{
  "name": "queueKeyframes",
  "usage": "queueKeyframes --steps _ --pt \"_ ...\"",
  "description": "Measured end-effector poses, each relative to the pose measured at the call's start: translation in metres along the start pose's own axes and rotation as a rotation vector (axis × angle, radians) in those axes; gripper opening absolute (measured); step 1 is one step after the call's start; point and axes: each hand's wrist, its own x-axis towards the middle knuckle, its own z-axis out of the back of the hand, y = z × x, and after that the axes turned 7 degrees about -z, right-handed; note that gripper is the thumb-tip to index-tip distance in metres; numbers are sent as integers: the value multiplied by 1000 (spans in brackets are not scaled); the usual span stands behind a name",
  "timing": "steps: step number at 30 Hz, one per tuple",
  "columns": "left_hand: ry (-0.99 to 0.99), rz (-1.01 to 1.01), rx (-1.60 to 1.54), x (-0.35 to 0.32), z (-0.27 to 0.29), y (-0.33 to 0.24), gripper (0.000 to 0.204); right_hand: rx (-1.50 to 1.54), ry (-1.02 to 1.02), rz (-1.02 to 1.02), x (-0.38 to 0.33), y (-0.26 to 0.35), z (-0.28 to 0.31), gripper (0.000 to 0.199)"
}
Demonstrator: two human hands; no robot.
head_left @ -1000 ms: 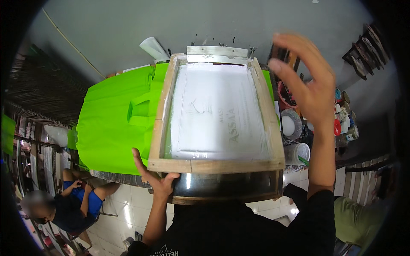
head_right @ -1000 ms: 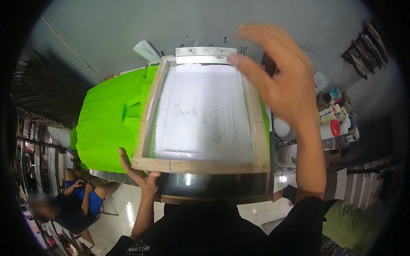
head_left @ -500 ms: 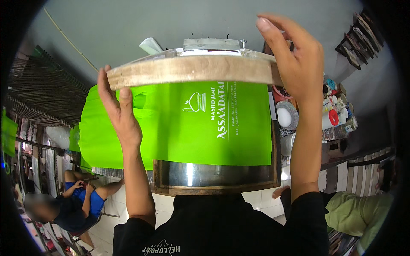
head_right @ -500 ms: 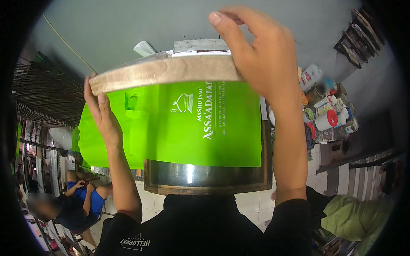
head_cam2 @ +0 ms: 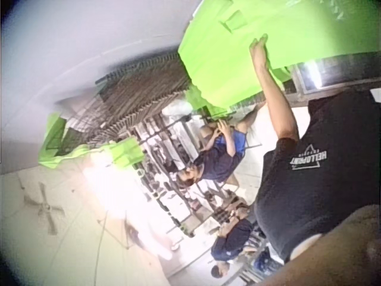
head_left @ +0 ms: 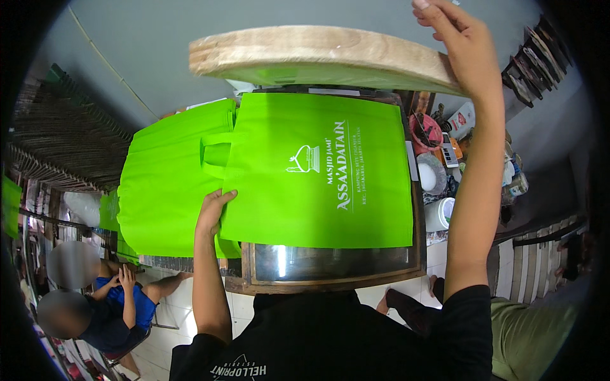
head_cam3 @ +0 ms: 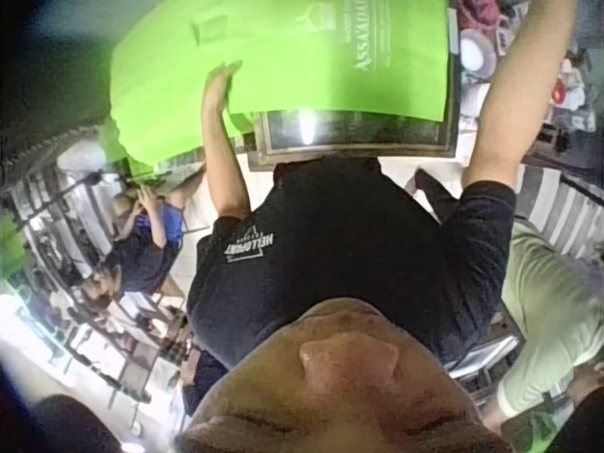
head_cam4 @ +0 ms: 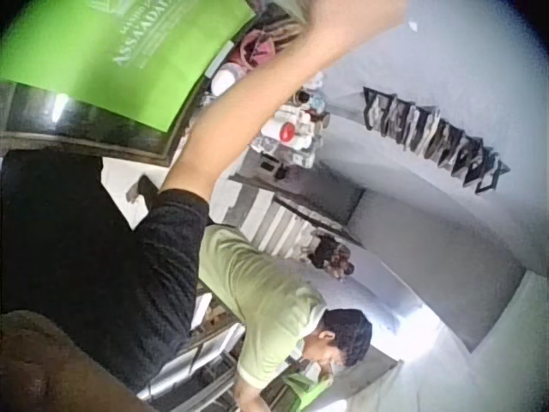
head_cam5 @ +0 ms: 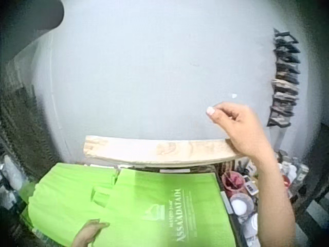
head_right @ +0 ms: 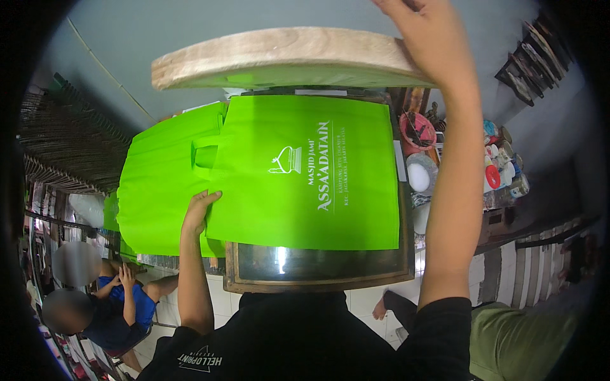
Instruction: The person performs screen printing on green bags, using a squeegee to apply white ink through a stencil frame, lifting the frame to reveal the print, and stacking the completed bags.
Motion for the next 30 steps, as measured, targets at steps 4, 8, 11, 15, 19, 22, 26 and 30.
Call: queueKeyframes --steps 4,8,11,15,19,22,26,30 --pt "-103 -95 59 -5 26 -29 21 -71 -33 11 1 10 -4 43" --pt "-225 -227 343 -18 115 -73 16 -114 -28 1 13 0 -1 43" --pt "-348 -249 585 -35 243 -99 17 -5 160 18 28 -31 2 49" --pt "-914 -421 1320 -63 295 -126 26 -63 112 22 19 -16 -2 50" --pt "-565 -631 779 -60 188 -132 30 -16 74 -24 8 -18 -14 58" --pt "-155 -618 507 -61 25 -137 28 -75 64 47 3 -39 11 48" --pt "187 -679 195 -85 -101 -145 29 -82 72 -138 -29 -5 -9 44" --pt "236 -719 41 -89 -170 -143 47 -46 -173 200 -68 -24 -19 26"
